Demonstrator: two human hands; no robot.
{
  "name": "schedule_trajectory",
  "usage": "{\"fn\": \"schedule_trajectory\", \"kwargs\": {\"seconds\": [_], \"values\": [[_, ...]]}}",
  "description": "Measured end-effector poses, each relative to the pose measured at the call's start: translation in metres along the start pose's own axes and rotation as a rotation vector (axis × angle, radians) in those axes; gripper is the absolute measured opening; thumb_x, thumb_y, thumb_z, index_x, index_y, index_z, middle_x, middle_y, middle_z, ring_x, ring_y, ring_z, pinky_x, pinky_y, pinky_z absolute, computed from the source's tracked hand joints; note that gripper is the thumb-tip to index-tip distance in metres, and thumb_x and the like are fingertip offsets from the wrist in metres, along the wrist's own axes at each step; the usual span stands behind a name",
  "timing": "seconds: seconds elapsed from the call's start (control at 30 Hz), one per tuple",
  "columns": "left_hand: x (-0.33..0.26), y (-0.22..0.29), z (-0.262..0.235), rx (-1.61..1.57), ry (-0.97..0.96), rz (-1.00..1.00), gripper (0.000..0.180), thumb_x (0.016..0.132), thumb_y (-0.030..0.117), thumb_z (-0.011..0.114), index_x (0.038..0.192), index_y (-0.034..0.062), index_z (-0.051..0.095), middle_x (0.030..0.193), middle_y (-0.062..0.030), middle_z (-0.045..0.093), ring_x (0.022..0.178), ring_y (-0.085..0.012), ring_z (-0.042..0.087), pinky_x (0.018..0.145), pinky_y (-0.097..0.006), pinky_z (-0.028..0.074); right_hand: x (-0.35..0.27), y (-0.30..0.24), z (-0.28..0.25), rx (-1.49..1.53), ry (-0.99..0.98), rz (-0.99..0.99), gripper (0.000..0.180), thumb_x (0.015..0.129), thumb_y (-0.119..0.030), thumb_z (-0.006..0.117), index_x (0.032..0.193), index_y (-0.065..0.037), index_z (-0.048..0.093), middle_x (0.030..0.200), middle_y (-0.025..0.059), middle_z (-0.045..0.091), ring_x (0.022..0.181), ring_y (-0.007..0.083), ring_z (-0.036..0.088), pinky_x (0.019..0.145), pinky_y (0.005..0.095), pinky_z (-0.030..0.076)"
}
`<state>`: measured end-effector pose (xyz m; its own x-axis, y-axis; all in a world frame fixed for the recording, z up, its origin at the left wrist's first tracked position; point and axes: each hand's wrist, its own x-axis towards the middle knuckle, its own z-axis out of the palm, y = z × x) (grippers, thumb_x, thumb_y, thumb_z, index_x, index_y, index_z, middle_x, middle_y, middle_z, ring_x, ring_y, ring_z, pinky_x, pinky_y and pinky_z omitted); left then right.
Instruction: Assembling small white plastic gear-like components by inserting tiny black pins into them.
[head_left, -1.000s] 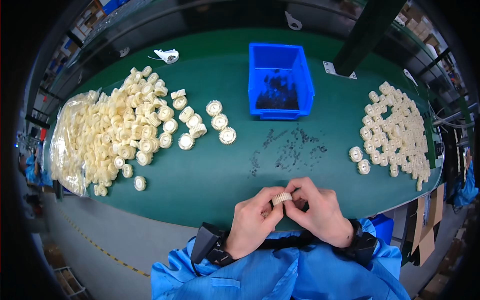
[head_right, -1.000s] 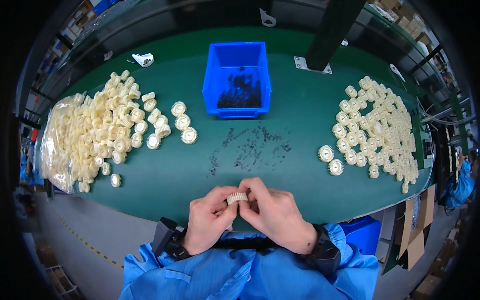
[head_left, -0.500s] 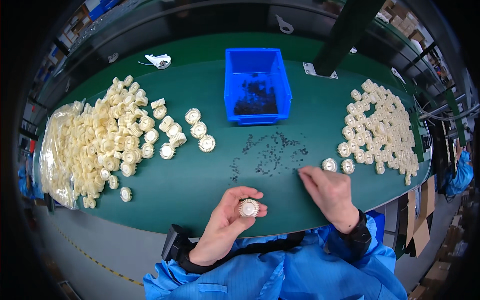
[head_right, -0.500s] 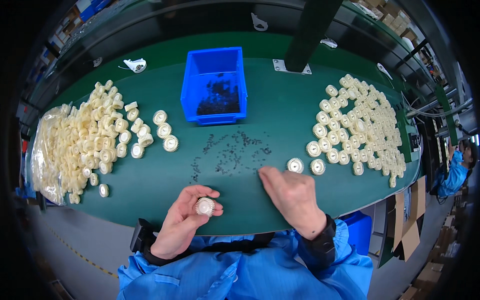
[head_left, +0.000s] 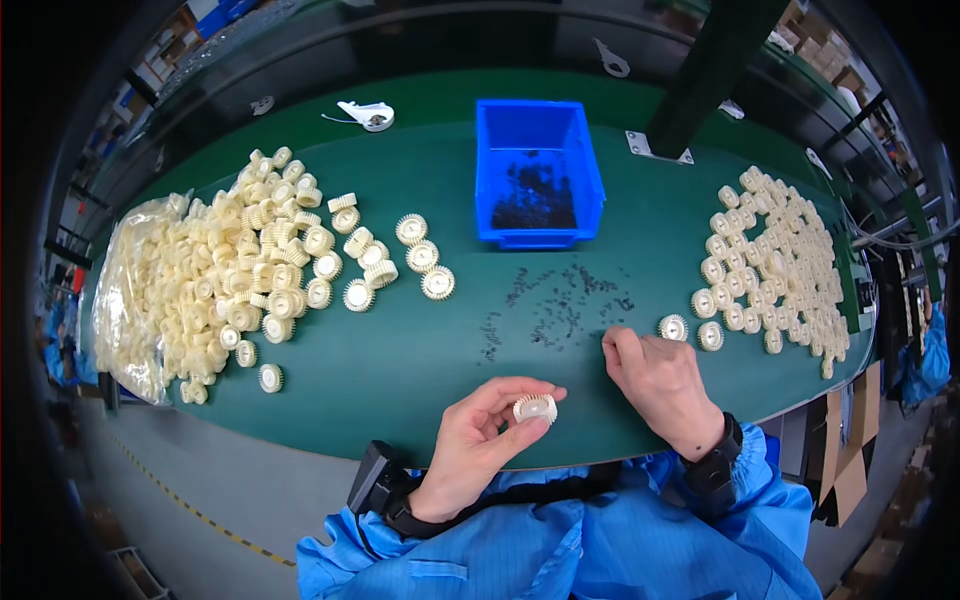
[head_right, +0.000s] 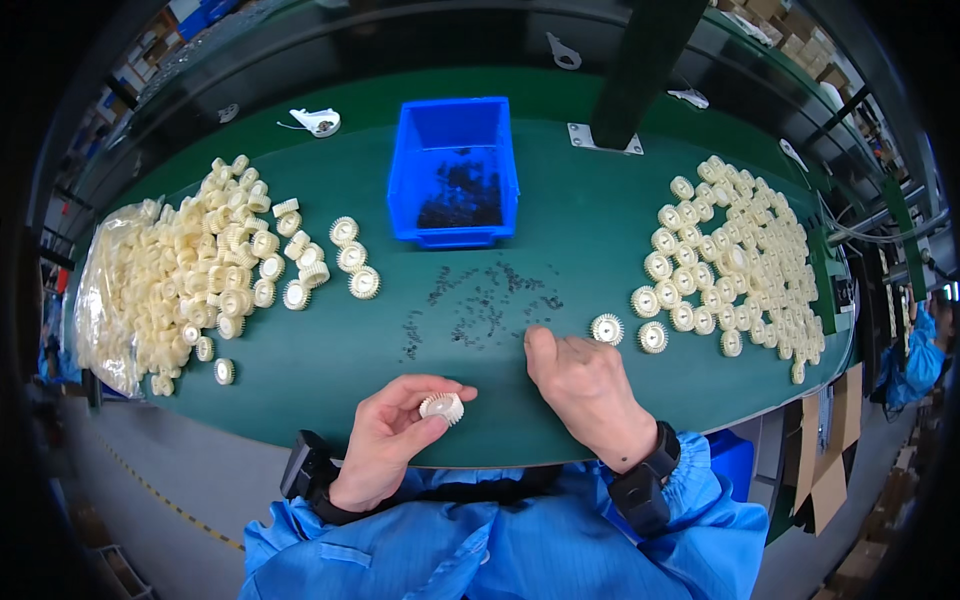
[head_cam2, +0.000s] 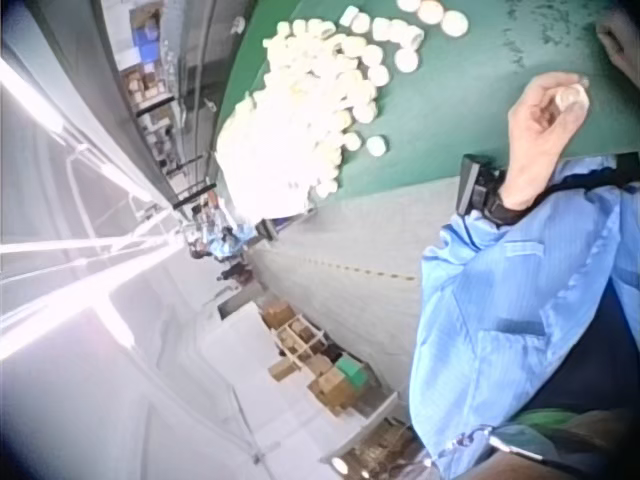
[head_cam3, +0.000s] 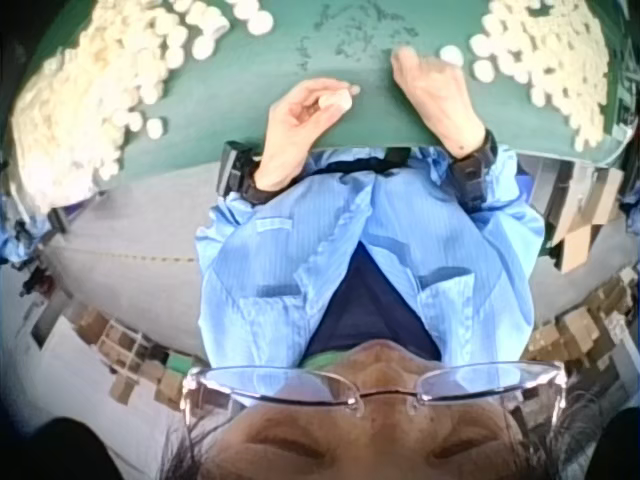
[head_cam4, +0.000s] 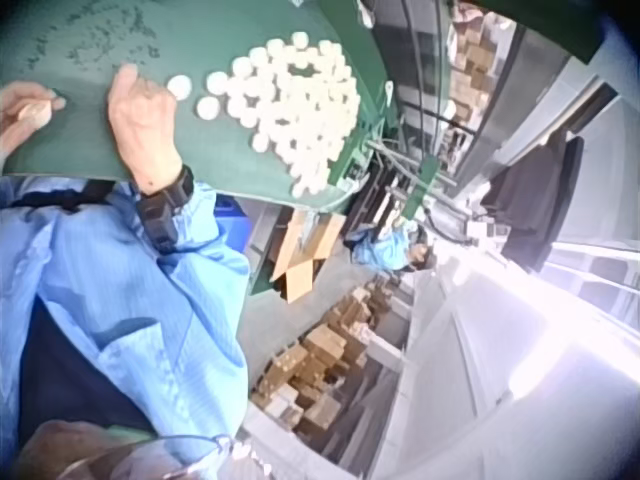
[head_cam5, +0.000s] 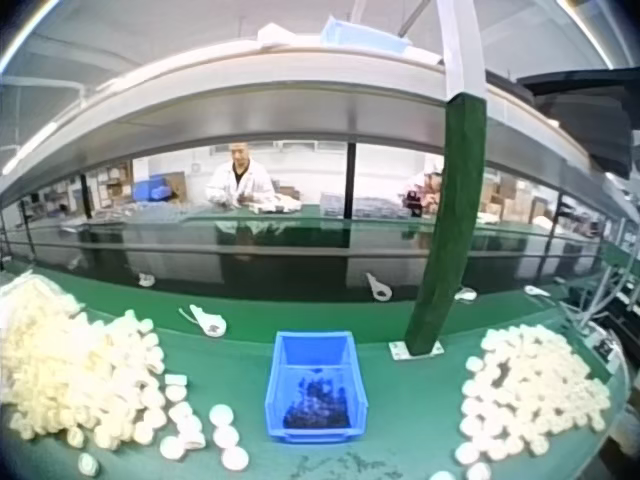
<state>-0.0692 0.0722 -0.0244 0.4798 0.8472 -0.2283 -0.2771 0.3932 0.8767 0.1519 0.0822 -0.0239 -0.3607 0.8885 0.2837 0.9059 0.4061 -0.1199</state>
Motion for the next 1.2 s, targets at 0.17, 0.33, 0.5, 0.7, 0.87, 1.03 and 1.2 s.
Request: {"fn": "schedule_trajectory", "kwargs": {"seconds": [0.17,0.33,0.5,0.7,0.87,1.03,1.2], "values": [[0.000,0.001,0.005,-0.097,0.131,-0.001,0.028,0.089,0.004,0.059,0.116,-0.0024,0.053,0.118,-0.0132,0.058,0.103,-0.0158,0.058,0.093,-0.030,0.045,-0.010,-0.024,-0.006,0.719,-0.045,0.245,0.015,0.081,-0.005,0.068,0.093,-0.004,0.058,0.057,0.0040,0.057,0.048,0.0150,0.059,0.044,0.0272,0.044],[-0.002,-0.002,0.003,-0.183,0.101,-0.021,0.025,0.093,0.009,0.056,0.115,-0.0016,0.054,0.111,-0.0085,0.059,0.100,-0.0149,0.057,0.091,-0.030,0.044,-0.011,-0.045,-0.010,0.939,-0.031,0.170,0.015,0.081,-0.005,0.068,0.094,-0.004,0.060,0.053,0.0009,0.054,0.045,0.0100,0.055,0.042,0.0247,0.042],[0.001,-0.001,0.004,-0.135,0.039,-0.017,0.034,0.093,0.012,0.056,0.125,-0.0010,0.051,0.115,-0.0071,0.058,0.106,-0.0130,0.053,0.096,-0.030,0.040,-0.009,-0.051,-0.004,0.931,0.060,0.242,0.015,0.083,-0.003,0.067,0.097,-0.004,0.061,0.055,0.0011,0.058,0.046,0.0090,0.059,0.041,0.0229,0.042],[0.001,0.000,0.007,-0.188,0.022,-0.011,0.033,0.093,0.007,0.057,0.125,-0.0002,0.052,0.112,-0.0071,0.059,0.105,-0.0121,0.055,0.094,-0.027,0.044,-0.008,-0.050,-0.004,0.947,0.088,0.282,0.016,0.084,-0.001,0.065,0.098,-0.003,0.060,0.057,0.0014,0.060,0.049,0.0083,0.061,0.041,0.0207,0.041],[0.002,-0.002,0.006,-0.211,0.038,-0.007,0.032,0.092,0.006,0.059,0.123,-0.0004,0.051,0.111,-0.0070,0.059,0.104,-0.0127,0.056,0.093,-0.027,0.045,-0.006,-0.049,-0.006,0.942,0.067,0.282,0.015,0.084,-0.001,0.065,0.098,-0.003,0.060,0.057,0.0016,0.060,0.049,0.0083,0.061,0.041,0.0207,0.041],[0.001,-0.003,0.005,-0.206,0.053,-0.002,0.032,0.091,0.006,0.060,0.121,-0.0007,0.050,0.110,-0.0073,0.059,0.103,-0.0129,0.057,0.093,-0.027,0.045,-0.006,-0.047,-0.009,1.067,0.016,0.363,0.013,0.084,-0.002,0.066,0.096,-0.002,0.062,0.059,0.0020,0.063,0.050,0.0067,0.061,0.041,0.0204,0.041],[0.001,-0.005,0.002,-0.215,-0.009,-0.016,0.031,0.091,0.007,0.060,0.120,-0.0019,0.052,0.110,-0.0084,0.060,0.104,-0.0129,0.057,0.093,-0.028,0.045,-0.005,-0.035,-0.011,1.336,-0.213,0.495,0.010,0.083,-0.004,0.067,0.092,-0.001,0.064,0.061,0.0028,0.065,0.050,0.0051,0.060,0.044,0.0198,0.043]]}}
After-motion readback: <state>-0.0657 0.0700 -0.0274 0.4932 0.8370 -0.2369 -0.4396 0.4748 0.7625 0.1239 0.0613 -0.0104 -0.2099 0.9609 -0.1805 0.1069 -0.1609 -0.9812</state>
